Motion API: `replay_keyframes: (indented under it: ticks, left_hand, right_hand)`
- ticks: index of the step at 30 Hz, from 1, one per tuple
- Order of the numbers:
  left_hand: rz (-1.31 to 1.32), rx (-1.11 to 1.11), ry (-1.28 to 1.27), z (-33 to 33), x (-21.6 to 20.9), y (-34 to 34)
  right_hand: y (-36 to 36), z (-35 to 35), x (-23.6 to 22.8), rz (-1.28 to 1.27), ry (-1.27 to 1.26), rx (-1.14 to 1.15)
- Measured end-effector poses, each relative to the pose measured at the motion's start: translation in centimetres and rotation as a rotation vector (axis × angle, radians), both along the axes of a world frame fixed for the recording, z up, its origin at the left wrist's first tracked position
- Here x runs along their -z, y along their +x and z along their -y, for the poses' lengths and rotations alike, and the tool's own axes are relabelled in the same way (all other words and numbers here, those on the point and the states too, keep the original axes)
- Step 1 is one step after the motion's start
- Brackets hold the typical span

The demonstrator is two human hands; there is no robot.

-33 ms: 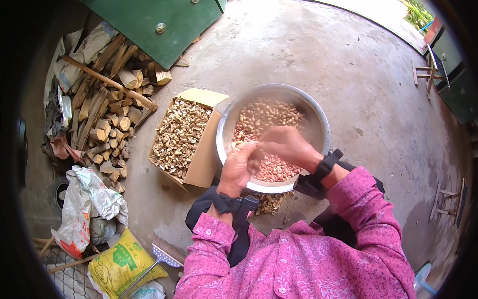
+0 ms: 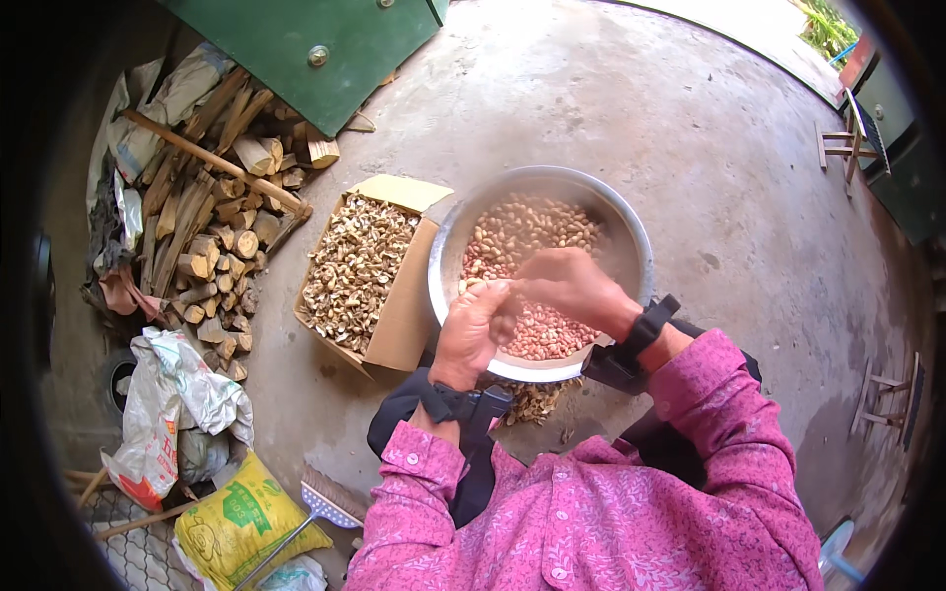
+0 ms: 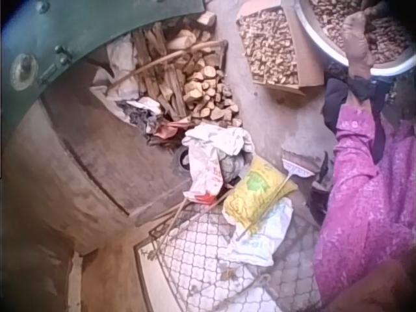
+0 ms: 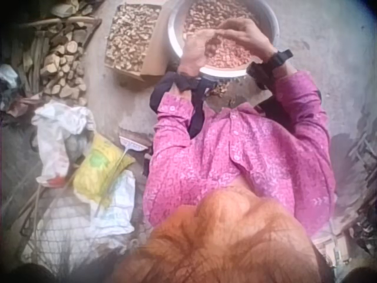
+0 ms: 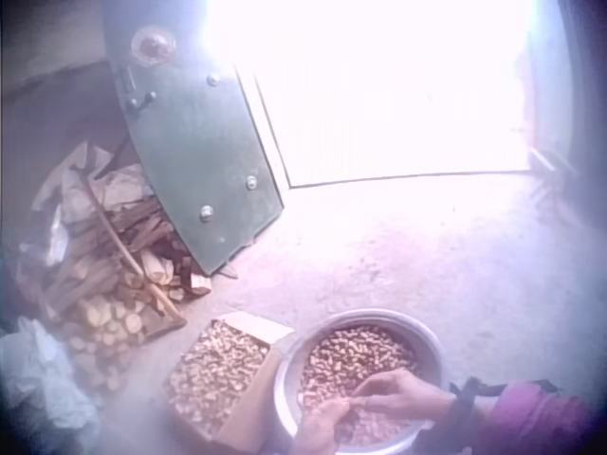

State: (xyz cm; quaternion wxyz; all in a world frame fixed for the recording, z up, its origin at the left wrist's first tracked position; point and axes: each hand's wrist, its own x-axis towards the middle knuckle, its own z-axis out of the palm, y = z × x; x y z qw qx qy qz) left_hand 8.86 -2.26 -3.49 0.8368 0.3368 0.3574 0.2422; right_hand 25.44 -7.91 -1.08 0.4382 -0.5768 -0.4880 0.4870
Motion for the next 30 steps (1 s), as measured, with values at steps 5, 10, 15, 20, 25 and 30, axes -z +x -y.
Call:
replay_keyframes:
  ticks: [5, 10, 15, 20, 25, 30]
  left_hand:
    - [0.08, 0.059, -0.043, -0.1, 0.1, -0.2]
    - [0.068, 0.064, -0.039, -0.1, -0.4, -0.4]
    - [0.065, 0.065, -0.018, 0.0, -0.2, -0.4]
    - [0.052, 0.081, -0.006, 0.0, -0.1, -0.6]
    - [0.065, 0.131, -0.018, -0.1, 0.0, -0.7]
    - [0.088, 0.127, -0.039, 0.0, 0.3, -0.6]
  right_hand:
    - [0.8, 0.2, -0.4, -0.197, -0.097, -0.005]
    - [0.8, 0.0, -0.7, -0.086, -0.179, -0.028]
    - [0.6, 0.2, 0.2, 0.042, -0.072, -0.147]
    - [0.4, 0.3, 0.0, 0.117, -0.079, -0.186]
    - [0.0, 0.4, -0.1, 0.105, -0.103, -0.18]
    - [-0.5, 0.6, -0.4, 0.143, -0.069, -0.126]
